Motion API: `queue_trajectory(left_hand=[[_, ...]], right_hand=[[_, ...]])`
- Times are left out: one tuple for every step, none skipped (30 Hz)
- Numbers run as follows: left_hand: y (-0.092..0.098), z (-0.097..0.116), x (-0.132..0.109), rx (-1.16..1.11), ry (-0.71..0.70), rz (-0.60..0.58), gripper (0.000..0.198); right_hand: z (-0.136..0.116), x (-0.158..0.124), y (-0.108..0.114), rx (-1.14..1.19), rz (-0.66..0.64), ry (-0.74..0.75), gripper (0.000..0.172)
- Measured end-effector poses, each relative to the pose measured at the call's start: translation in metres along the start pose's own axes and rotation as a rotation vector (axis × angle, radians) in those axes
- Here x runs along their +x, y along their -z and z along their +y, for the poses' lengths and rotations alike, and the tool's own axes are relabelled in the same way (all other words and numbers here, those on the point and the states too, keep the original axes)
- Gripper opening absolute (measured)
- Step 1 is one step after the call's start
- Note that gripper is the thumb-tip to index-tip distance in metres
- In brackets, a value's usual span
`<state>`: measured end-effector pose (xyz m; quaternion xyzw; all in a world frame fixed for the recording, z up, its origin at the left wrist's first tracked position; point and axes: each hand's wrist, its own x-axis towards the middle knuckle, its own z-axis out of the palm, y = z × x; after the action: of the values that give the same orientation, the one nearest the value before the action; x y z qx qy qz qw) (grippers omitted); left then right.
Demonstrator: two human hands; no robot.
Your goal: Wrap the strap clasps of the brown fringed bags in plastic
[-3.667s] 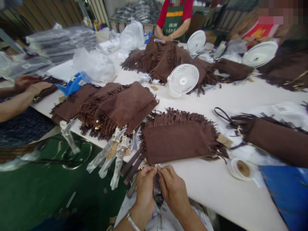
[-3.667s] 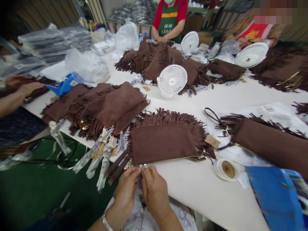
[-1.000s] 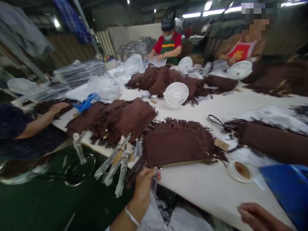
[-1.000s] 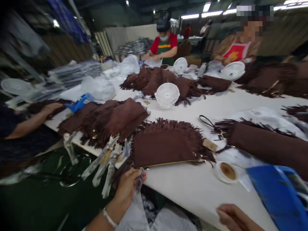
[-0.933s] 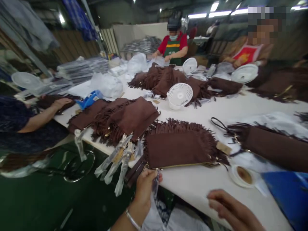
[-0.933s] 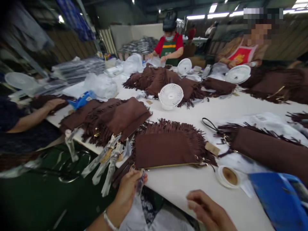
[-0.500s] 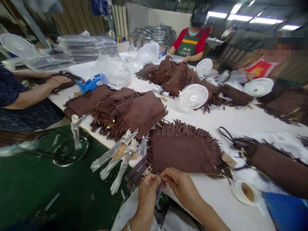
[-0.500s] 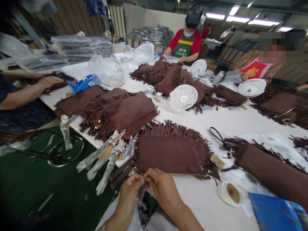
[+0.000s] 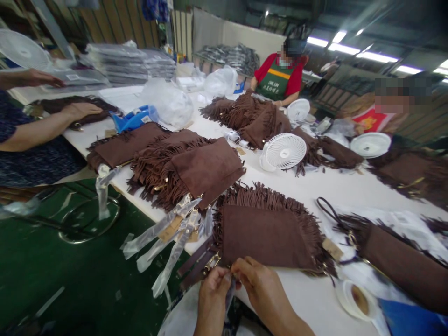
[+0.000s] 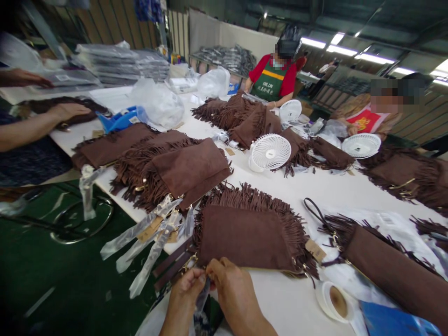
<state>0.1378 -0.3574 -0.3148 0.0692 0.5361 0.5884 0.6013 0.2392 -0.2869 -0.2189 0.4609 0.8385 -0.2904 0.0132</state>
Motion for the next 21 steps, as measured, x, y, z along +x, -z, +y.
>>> queue_trajectory(left_hand=[[0.001,0.0,-0.001,-0.004,-0.001,-0.018,0.039],[0.002,0.0,-0.002,-0.009,-0.008,-0.038,0.04],[0.003,0.001,-0.004,-0.015,-0.017,-0.057,0.041],[0.003,0.003,-0.005,-0.021,-0.025,-0.072,0.042],[0.003,0.004,-0.007,-0.028,-0.03,-0.081,0.043],[0.002,0.005,-0.008,-0.033,-0.031,-0.081,0.044],[0.001,0.006,-0.008,-0.034,-0.026,-0.071,0.045],[0.0,0.007,-0.009,-0.034,-0.017,-0.054,0.046],[0.0,0.006,-0.008,-0.03,-0.005,-0.034,0.046],[-0.001,0.006,-0.008,-0.025,0.004,-0.014,0.047],[-0.001,0.005,-0.007,-0.019,0.012,0.003,0.047],[-0.001,0.003,-0.006,-0.013,0.02,0.014,0.048],[-0.001,0.002,-0.005,-0.011,0.027,0.021,0.048],[0.0,0.001,-0.005,-0.016,0.032,0.026,0.048],[0.0,0.001,-0.005,-0.028,0.036,0.031,0.048],[0.0,0.001,-0.005,-0.044,0.048,0.035,0.048],[0.0,0.002,-0.005,-0.06,0.064,0.039,0.047],[0.0,0.003,-0.006,-0.072,0.081,0.045,0.046],[0.0,0.004,-0.007,-0.076,0.099,0.051,0.044],[0.0,0.006,-0.009,-0.072,0.117,0.056,0.041],[-0.001,0.009,-0.011,-0.064,0.136,0.061,0.037]], right_hand=[[-0.001,0.001,0.0,-0.007,-0.011,-0.005,0.022],[-0.002,0.002,0.001,-0.017,-0.022,-0.007,0.023],[-0.003,0.002,0.001,-0.031,-0.031,-0.01,0.023],[-0.005,0.003,0.002,-0.048,-0.038,-0.012,0.023],[-0.006,0.003,0.003,-0.067,-0.044,-0.014,0.023],[-0.007,0.004,0.003,-0.087,-0.052,-0.015,0.022],[-0.008,0.004,0.004,-0.109,-0.063,-0.016,0.021],[-0.009,0.004,0.004,-0.131,-0.074,-0.016,0.021],[-0.01,0.005,0.004,-0.154,-0.086,-0.017,0.02],[-0.011,0.005,0.004,-0.178,-0.094,-0.016,0.02],[-0.012,0.005,0.004,-0.2,-0.099,-0.012,0.02],[-0.012,0.006,0.004,-0.219,-0.101,-0.006,0.02],[-0.013,0.006,0.003,-0.232,-0.103,0.001,0.02],[-0.013,0.006,0.003,-0.239,-0.104,0.007,0.021],[-0.013,0.006,0.003,-0.24,-0.107,0.012,0.021],[-0.013,0.006,0.003,-0.236,-0.11,0.015,0.021],[-0.012,0.006,0.003,-0.23,-0.113,0.014,0.021],[-0.012,0.007,0.002,-0.216,-0.11,0.015,0.022],[-0.011,0.007,0.001,-0.196,-0.104,0.013,0.023],[-0.009,0.007,0.0,-0.171,-0.096,0.009,0.024],[-0.008,0.007,-0.001,-0.141,-0.088,0.0,0.027]])
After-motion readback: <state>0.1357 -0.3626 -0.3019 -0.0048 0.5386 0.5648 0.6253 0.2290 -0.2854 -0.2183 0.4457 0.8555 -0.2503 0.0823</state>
